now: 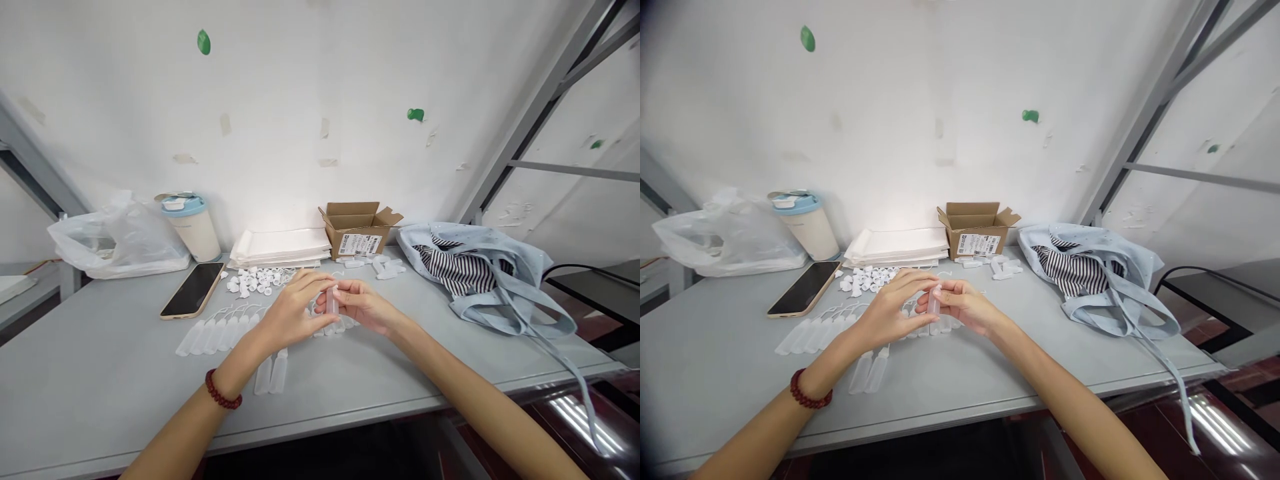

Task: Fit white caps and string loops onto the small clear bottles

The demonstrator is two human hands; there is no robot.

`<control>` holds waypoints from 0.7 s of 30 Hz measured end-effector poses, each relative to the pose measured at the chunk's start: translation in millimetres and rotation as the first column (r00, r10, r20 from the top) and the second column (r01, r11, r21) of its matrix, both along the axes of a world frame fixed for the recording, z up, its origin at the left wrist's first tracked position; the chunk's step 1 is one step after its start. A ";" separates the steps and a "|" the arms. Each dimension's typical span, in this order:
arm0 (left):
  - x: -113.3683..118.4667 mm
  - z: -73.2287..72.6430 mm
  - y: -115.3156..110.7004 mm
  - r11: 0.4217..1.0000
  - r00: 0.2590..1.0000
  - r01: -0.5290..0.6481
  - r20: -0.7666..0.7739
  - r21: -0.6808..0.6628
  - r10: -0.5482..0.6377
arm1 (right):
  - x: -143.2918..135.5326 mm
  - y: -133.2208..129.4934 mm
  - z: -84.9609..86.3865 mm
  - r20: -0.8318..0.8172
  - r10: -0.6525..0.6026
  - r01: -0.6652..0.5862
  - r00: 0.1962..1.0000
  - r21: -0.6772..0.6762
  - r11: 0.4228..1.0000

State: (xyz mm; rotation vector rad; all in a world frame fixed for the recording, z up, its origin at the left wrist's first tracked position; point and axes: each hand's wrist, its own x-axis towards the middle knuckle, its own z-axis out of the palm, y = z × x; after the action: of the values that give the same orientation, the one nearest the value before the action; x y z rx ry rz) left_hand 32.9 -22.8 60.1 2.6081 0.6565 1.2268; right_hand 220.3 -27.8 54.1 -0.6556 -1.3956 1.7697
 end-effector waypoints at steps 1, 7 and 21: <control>-0.1 0.7 0.0 1.000 1.000 0.001 -0.014 -0.010 -0.001 | 0.3 0.0 0.0 0.007 0.009 -0.009 1.000 0.005 1.000; -8.0 8.0 -8.8 0.998 0.992 -0.032 -0.123 -0.058 0.025 | 3.0 -1.6 4.6 0.102 0.073 -0.078 0.992 0.047 0.996; -55.1 -28.9 -69.0 0.947 0.949 -0.192 -0.293 -0.257 0.113 | 16.4 5.1 9.8 0.235 -0.206 0.183 0.950 0.114 0.976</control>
State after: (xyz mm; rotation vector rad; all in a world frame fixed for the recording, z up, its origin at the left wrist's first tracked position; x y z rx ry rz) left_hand -22.2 -91.9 31.2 2.5385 1.0223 0.7391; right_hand 236.6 -22.7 63.9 -0.9555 -1.5089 1.4988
